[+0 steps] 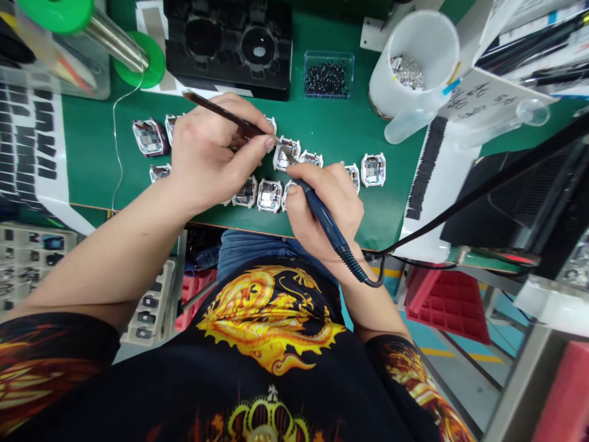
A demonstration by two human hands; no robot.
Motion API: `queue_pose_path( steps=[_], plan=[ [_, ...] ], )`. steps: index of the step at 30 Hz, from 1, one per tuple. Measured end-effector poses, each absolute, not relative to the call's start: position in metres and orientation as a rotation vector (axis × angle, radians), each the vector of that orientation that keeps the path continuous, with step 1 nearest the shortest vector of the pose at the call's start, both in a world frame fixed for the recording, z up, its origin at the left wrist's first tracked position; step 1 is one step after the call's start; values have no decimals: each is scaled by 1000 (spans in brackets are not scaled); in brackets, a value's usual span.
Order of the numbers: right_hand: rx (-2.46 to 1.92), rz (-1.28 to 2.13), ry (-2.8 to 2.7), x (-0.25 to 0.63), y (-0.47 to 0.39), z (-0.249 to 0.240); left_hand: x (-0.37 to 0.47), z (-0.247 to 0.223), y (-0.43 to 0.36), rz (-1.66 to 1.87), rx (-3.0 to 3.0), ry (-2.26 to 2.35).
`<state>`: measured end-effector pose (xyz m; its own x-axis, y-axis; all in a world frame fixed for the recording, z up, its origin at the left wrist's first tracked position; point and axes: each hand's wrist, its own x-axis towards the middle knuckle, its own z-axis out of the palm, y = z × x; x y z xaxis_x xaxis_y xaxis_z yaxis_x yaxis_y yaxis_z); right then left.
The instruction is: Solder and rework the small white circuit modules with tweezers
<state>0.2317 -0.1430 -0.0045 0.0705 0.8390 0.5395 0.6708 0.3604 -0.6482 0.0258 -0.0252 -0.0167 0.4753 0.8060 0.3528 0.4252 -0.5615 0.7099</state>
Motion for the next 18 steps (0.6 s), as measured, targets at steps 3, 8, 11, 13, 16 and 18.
queue_pose_path(
  steps=[3, 8, 11, 13, 16, 18],
  plan=[
    [-1340, 239, -1646, 232, -143, -4, 24, -19, -24, 934, 2223, 992],
    [-1334, 309, -1647, 233, -143, -5, 24, -20, -24, 916, 2189, 1001],
    [-1339, 353, -1642, 233, -143, -6, 24, -22, -24, 932, 2202, 999],
    [-1357, 351, -1651, 233, -143, -6, 24, -24, -23, 942, 2229, 995],
    [-1369, 319, -1662, 233, -143, -7, 24, -23, -23, 942, 2277, 994],
    [-1346, 316, -1662, 234, -143, -7, 26, -18, -25, 930, 2317, 1000]
  ],
)
